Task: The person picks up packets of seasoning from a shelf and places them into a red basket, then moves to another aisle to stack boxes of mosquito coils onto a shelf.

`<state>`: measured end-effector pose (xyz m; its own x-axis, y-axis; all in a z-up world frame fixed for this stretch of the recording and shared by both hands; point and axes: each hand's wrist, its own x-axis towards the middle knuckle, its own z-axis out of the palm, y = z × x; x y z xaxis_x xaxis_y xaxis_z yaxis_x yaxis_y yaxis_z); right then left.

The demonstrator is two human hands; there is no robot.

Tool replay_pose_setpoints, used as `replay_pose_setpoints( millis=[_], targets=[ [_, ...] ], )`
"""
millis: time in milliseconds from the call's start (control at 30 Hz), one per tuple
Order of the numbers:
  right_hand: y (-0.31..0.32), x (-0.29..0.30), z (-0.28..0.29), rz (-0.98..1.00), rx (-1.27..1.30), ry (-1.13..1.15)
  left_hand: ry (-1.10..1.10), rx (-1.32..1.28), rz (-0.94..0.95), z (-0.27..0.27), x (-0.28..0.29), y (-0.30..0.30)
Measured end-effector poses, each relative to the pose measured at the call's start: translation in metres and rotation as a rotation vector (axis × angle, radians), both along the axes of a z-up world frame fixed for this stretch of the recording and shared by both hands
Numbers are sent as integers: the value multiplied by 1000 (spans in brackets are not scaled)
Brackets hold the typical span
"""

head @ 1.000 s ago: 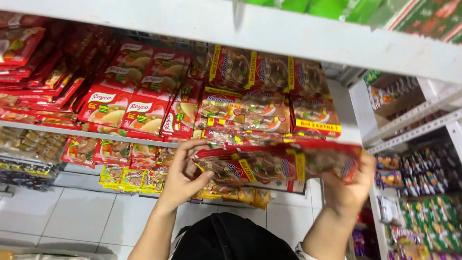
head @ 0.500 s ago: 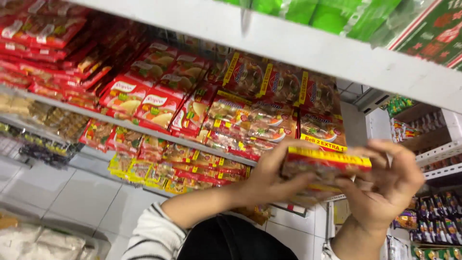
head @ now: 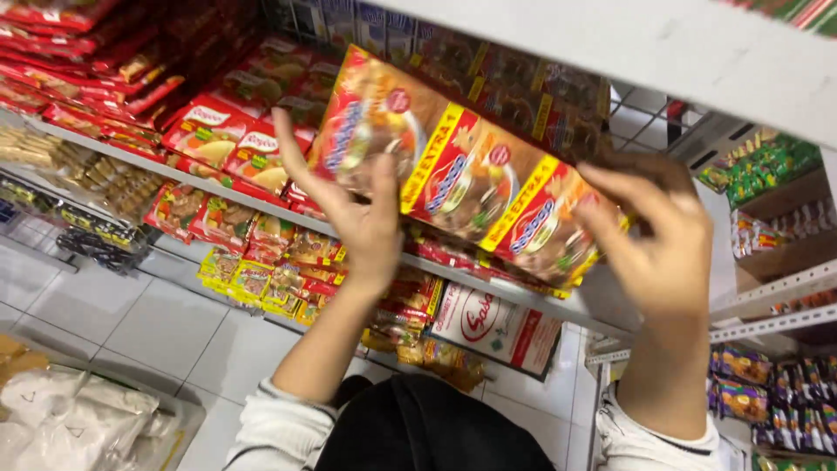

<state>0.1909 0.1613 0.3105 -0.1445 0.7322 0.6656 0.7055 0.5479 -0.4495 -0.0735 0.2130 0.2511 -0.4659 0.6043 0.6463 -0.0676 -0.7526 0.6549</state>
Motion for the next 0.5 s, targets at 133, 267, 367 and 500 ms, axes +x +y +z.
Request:
replay_pose_setpoints(
  millis=[133, 267, 367, 500],
  targets=[
    [51, 9, 0, -69, 32, -229, 687, -126, 427, 7, -43, -16],
    [36, 5, -6, -130, 205, -112, 1034, 61, 488, -19, -34, -26],
    [-8, -4, 2, -139, 72, -136, 1036, -54, 498, -34, -30, -16],
    [-22, -28, -5, -75, 130, -153, 962, -81, 480, -38, -30, 2]
  ],
)
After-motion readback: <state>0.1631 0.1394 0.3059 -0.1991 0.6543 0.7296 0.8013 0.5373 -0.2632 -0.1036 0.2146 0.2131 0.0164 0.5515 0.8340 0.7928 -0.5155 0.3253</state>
